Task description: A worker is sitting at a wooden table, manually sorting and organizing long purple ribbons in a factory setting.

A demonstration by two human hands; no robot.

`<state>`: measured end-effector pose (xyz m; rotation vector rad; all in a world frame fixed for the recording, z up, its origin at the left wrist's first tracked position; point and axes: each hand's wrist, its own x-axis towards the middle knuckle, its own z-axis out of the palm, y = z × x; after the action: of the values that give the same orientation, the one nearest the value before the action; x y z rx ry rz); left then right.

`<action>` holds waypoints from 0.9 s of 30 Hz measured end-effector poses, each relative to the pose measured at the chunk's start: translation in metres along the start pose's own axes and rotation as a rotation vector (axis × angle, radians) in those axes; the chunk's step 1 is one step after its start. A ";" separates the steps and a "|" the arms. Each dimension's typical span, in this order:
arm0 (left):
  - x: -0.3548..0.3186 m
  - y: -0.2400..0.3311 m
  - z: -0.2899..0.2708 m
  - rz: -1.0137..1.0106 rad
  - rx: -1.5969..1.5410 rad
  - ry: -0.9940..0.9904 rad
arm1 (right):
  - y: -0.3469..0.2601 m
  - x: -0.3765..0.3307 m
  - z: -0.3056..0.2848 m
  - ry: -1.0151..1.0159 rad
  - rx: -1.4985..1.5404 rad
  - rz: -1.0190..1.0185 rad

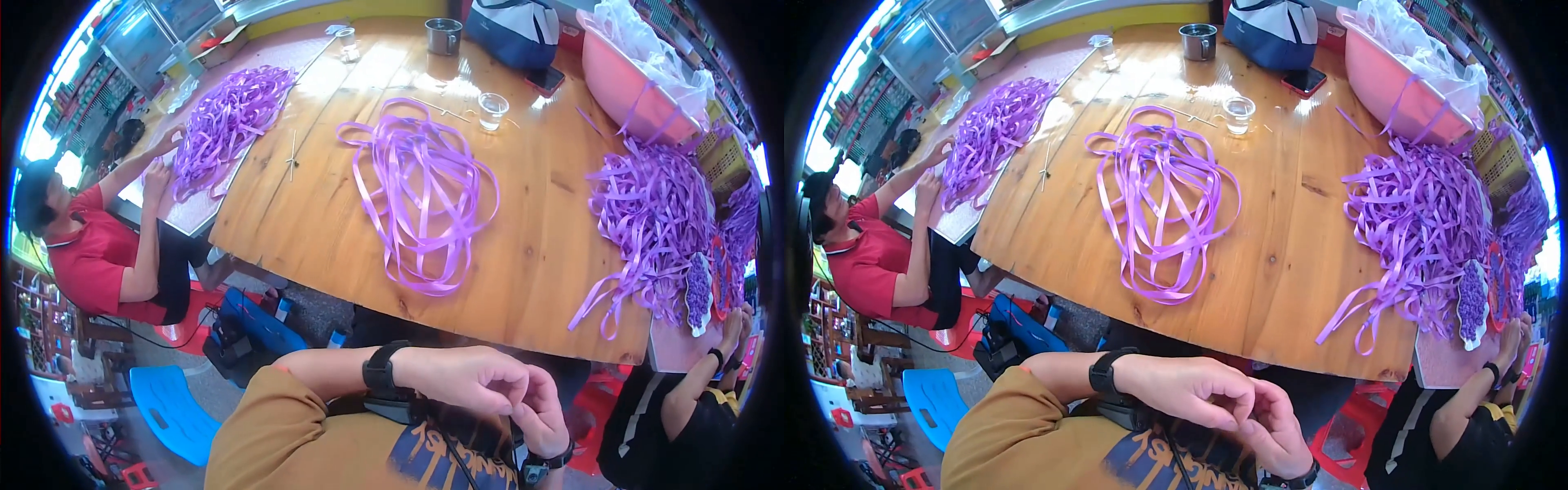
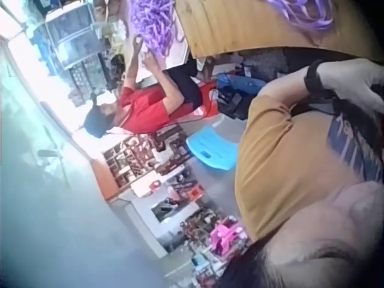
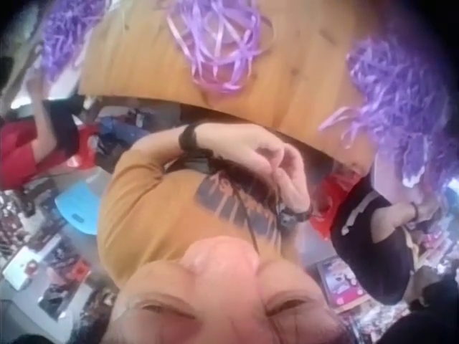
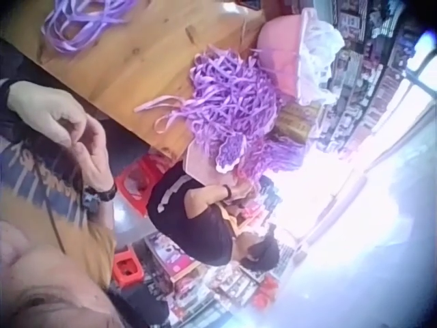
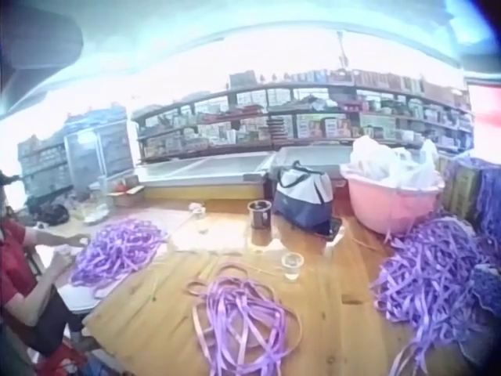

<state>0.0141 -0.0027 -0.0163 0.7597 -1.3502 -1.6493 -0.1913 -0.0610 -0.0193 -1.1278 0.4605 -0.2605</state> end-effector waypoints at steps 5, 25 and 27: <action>-0.004 0.001 -0.001 -0.076 0.008 0.043 | 0.007 0.001 0.001 0.099 -0.100 0.052; -0.003 0.020 -0.006 -0.283 -0.116 0.269 | -0.023 0.014 0.001 0.285 -0.387 -0.282; -0.001 0.019 -0.003 -0.289 -0.129 0.270 | -0.021 0.013 0.001 0.276 -0.425 -0.316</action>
<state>0.0220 -0.0040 0.0013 1.0966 -0.9690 -1.7605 -0.1787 -0.0748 -0.0026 -1.5924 0.5978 -0.6208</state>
